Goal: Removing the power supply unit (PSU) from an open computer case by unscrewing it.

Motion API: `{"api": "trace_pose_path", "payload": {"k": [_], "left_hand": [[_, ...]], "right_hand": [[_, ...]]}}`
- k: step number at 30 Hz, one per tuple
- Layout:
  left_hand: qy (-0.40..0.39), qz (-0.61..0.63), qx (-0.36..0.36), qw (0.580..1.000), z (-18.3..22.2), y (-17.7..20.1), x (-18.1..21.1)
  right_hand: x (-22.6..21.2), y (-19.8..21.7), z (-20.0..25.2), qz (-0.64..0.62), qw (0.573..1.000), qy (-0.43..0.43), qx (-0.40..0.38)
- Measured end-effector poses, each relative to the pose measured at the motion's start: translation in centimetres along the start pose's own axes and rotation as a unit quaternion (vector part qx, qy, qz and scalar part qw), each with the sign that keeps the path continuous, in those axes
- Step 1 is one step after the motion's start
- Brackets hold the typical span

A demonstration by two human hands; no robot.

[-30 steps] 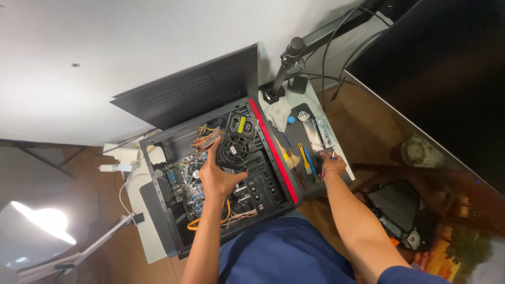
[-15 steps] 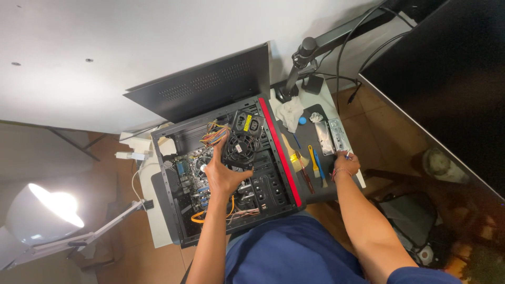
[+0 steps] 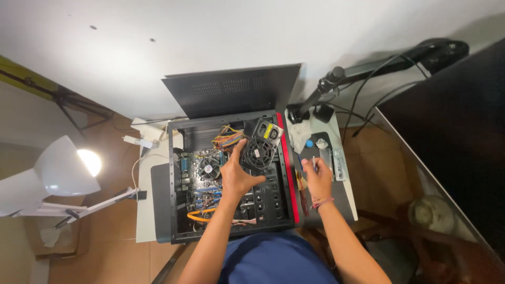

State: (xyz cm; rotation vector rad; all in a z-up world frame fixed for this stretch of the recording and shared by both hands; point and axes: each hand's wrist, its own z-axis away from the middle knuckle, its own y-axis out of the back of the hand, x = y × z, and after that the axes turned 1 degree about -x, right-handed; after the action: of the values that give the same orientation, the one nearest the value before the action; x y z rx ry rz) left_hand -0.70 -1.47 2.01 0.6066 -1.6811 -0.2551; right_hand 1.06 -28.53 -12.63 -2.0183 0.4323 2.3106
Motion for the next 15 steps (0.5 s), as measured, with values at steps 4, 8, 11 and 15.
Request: {"api": "trace_pose_path", "payload": {"k": [4, 8, 11, 15], "left_hand": [[0.034, -0.019, -0.015, 0.999, -0.1, 0.3, -0.1], [0.046, -0.034, -0.035, 0.998, 0.1, 0.3, -0.5], [0.014, -0.032, -0.022, 0.999, 0.2, 0.2, -1.1], [-0.006, -0.025, -0.011, 1.000, 0.3, -0.1, -1.8]], "right_hand": [[-15.6, -5.0, 4.5, 0.101, 0.989, 0.097, -0.041], [-18.4, -7.6, 5.5, 0.177, 0.935, 0.304, -0.053], [-17.4, -8.8, 5.6, 0.208, 0.934, 0.286, -0.042], [-16.4, -9.5, 5.6, 0.232, 0.942, 0.238, -0.042]]}}
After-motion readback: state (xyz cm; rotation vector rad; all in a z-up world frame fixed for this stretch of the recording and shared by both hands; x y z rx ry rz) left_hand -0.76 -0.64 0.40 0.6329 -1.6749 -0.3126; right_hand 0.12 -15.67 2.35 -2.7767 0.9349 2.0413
